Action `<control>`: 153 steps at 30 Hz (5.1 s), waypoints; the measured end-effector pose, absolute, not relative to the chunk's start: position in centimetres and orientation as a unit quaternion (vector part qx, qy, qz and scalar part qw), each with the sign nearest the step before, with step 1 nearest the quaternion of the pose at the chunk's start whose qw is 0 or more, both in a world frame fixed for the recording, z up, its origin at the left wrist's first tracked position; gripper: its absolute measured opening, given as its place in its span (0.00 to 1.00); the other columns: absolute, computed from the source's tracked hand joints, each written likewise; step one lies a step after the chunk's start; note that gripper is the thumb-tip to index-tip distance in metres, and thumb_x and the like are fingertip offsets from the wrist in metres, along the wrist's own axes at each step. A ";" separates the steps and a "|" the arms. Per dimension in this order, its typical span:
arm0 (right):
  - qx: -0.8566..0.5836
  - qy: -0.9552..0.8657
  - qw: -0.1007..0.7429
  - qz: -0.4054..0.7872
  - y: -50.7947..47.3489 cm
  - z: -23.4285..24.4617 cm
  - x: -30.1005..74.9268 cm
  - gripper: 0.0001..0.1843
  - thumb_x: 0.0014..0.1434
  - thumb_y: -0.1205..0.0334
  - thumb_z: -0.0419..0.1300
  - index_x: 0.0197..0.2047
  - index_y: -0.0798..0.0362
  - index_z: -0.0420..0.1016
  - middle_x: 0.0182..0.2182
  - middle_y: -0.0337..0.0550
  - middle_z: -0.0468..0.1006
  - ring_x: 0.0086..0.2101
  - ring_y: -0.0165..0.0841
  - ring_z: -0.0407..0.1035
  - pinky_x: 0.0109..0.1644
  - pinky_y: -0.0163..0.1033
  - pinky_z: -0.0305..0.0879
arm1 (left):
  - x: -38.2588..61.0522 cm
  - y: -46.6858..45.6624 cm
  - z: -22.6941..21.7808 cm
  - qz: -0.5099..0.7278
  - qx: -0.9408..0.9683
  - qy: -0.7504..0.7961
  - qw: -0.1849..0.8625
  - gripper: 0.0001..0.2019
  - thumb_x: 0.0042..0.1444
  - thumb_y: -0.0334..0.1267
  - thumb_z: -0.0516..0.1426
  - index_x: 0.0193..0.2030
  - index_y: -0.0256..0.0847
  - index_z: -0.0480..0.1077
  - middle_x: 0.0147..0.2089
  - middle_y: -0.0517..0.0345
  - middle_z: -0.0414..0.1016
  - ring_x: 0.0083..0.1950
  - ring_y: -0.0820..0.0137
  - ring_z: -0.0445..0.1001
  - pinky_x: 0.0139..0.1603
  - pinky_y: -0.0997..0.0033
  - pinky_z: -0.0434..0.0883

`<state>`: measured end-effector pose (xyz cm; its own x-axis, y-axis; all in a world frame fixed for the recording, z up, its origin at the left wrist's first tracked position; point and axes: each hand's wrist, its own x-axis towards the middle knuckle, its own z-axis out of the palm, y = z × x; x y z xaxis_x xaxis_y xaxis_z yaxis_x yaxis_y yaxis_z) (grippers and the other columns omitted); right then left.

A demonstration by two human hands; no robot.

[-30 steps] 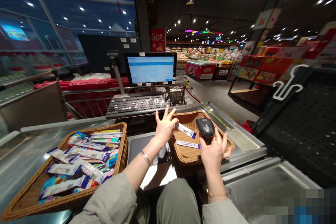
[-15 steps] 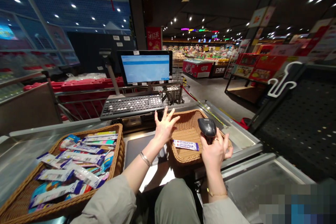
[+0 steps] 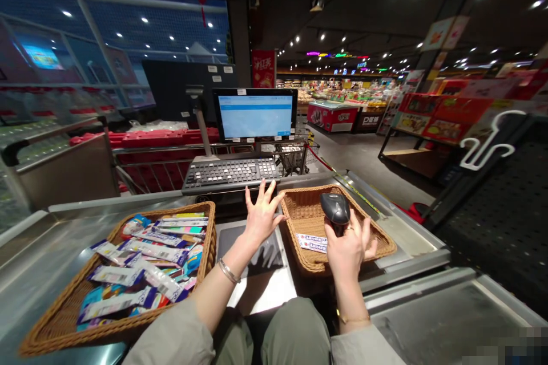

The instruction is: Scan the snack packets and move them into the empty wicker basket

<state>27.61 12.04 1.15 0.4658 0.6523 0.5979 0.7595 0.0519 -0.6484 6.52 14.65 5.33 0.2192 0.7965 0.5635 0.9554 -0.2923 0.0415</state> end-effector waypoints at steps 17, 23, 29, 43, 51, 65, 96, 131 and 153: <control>-0.617 -0.598 0.511 -0.010 11.3 2.6 19.3 0.24 0.59 0.44 0.52 0.43 0.53 0.78 0.59 0.54 0.71 0.67 0.50 0.47 0.65 0.65 0.35 | -3.3 10.2 5.1 -0.229 -0.707 -0.644 0.182 0.33 0.53 0.50 0.65 0.65 0.49 0.65 0.75 0.46 0.50 0.76 0.46 0.42 0.69 0.25 0.37; -0.594 -0.633 0.497 -0.017 10.7 2.6 16.3 0.25 0.61 0.46 0.50 0.48 0.54 0.77 0.58 0.55 0.72 0.67 0.49 0.47 0.64 0.65 0.36 | -7.5 8.0 4.6 -0.221 -0.682 -0.671 0.190 0.31 0.54 0.47 0.64 0.65 0.49 0.65 0.75 0.45 0.50 0.76 0.46 0.43 0.68 0.24 0.38; -0.580 -0.662 0.475 -0.006 10.3 1.6 13.9 0.22 0.62 0.47 0.50 0.45 0.53 0.77 0.58 0.53 0.73 0.67 0.48 0.46 0.64 0.64 0.36 | -12.2 5.7 4.0 -0.197 -0.651 -0.708 0.192 0.29 0.54 0.45 0.64 0.64 0.52 0.67 0.74 0.47 0.52 0.76 0.46 0.44 0.67 0.23 0.36; -0.550 -0.697 0.461 0.001 10.3 -0.2 10.8 0.19 0.60 0.49 0.52 0.41 0.53 0.77 0.59 0.52 0.72 0.67 0.50 0.48 0.64 0.65 0.38 | -22.6 0.5 4.5 -0.101 -0.654 -0.745 0.081 0.18 0.52 0.47 0.66 0.51 0.58 0.77 0.74 0.52 0.55 0.76 0.44 0.41 0.64 0.21 0.27; -0.549 -0.704 0.452 -0.006 9.9 -0.5 9.8 0.19 0.61 0.49 0.51 0.37 0.53 0.76 0.58 0.52 0.73 0.67 0.50 0.48 0.63 0.65 0.40 | -24.4 0.8 4.7 -0.062 -0.665 -0.744 0.007 0.15 0.48 0.49 0.68 0.45 0.59 0.79 0.73 0.52 0.56 0.76 0.44 0.40 0.62 0.21 0.25; -0.557 -0.706 0.437 0.001 9.7 -0.7 9.2 0.20 0.61 0.48 0.49 0.38 0.52 0.77 0.57 0.53 0.73 0.66 0.50 0.49 0.62 0.65 0.40 | -25.9 1.3 3.9 -0.066 -0.671 -0.737 -0.053 0.17 0.47 0.53 0.66 0.46 0.60 0.79 0.73 0.53 0.55 0.76 0.41 0.38 0.61 0.20 0.26; -0.551 -0.700 0.454 0.002 9.6 -0.7 10.2 0.19 0.60 0.49 0.50 0.39 0.52 0.77 0.59 0.51 0.72 0.67 0.50 0.48 0.63 0.64 0.39 | -21.6 2.6 5.3 -0.165 -0.660 -0.727 0.092 0.09 0.58 0.48 0.60 0.42 0.51 0.77 0.70 0.56 0.62 0.76 0.49 0.44 0.65 0.22 0.29; -0.478 -0.768 0.425 0.025 8.5 0.4 11.7 0.12 0.60 0.54 0.56 0.41 0.49 0.78 0.63 0.47 0.68 0.68 0.52 0.45 0.63 0.68 0.39 | -11.6 8.1 3.6 -0.272 -0.620 -0.694 0.244 0.07 0.59 0.46 0.61 0.41 0.50 0.76 0.68 0.56 0.66 0.75 0.47 0.48 0.66 0.21 0.33; -0.462 -0.786 0.409 0.027 8.1 1.0 11.9 0.11 0.60 0.56 0.56 0.42 0.47 0.77 0.63 0.45 0.68 0.69 0.50 0.42 0.64 0.67 0.38 | -10.9 8.5 4.1 -0.281 -0.615 -0.702 0.222 0.07 0.58 0.44 0.61 0.43 0.51 0.77 0.69 0.56 0.65 0.75 0.48 0.46 0.66 0.22 0.32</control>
<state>11.90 8.11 0.99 -0.2385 0.7493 0.6178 0.7047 0.5713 -0.4208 -10.88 8.54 4.07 -0.1440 0.7386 0.6585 0.9890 0.0847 0.1214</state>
